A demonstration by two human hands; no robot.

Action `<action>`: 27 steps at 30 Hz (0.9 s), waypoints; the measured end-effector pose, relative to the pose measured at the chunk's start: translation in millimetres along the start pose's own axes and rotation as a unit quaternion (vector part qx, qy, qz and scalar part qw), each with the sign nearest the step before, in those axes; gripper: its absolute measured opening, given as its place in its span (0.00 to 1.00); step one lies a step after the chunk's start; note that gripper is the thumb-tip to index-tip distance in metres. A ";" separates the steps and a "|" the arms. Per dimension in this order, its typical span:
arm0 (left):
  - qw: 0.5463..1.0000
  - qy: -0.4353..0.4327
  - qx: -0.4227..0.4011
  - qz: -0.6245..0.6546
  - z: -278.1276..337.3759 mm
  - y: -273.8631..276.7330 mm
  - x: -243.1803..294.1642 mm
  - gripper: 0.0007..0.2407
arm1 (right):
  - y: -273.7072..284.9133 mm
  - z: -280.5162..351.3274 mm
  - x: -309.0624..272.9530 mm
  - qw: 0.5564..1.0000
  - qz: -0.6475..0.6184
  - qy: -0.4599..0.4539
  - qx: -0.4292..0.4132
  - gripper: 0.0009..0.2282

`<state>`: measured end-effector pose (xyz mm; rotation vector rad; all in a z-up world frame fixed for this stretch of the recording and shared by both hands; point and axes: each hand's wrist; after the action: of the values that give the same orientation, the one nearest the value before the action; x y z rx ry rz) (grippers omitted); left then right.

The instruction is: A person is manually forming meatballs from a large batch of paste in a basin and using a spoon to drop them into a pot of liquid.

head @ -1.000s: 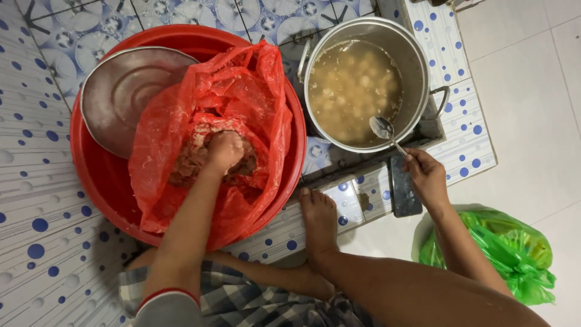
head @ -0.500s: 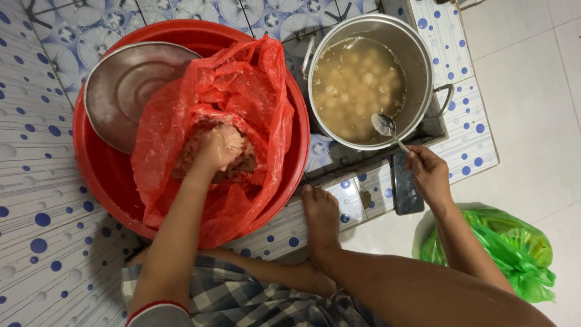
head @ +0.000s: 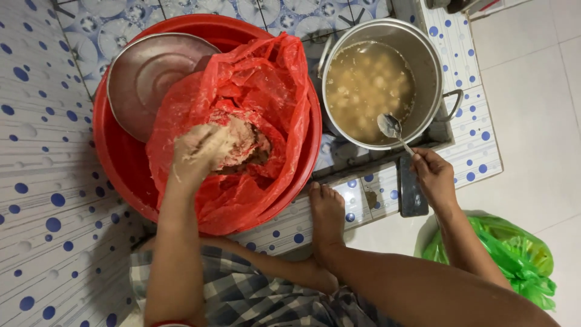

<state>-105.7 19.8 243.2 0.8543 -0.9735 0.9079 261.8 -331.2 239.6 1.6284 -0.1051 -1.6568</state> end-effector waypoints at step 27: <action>0.997 -0.020 0.037 0.057 -37.7 -41.1 -94.0 0.12 | -35.1 44.3 -52.3 0.998 -0.003 0.045 -0.053 0.07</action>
<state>-83.7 16.1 136.2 0.8889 -1.0361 1.0333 199.4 -297.6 269.6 1.6206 0.0327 -1.5633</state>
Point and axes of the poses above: each hand's wrist, its own z-axis away from the middle knuckle, its own y-axis out of the back of the hand, x = y × z, and after that the axes turned 9 degrees about x, right-handed
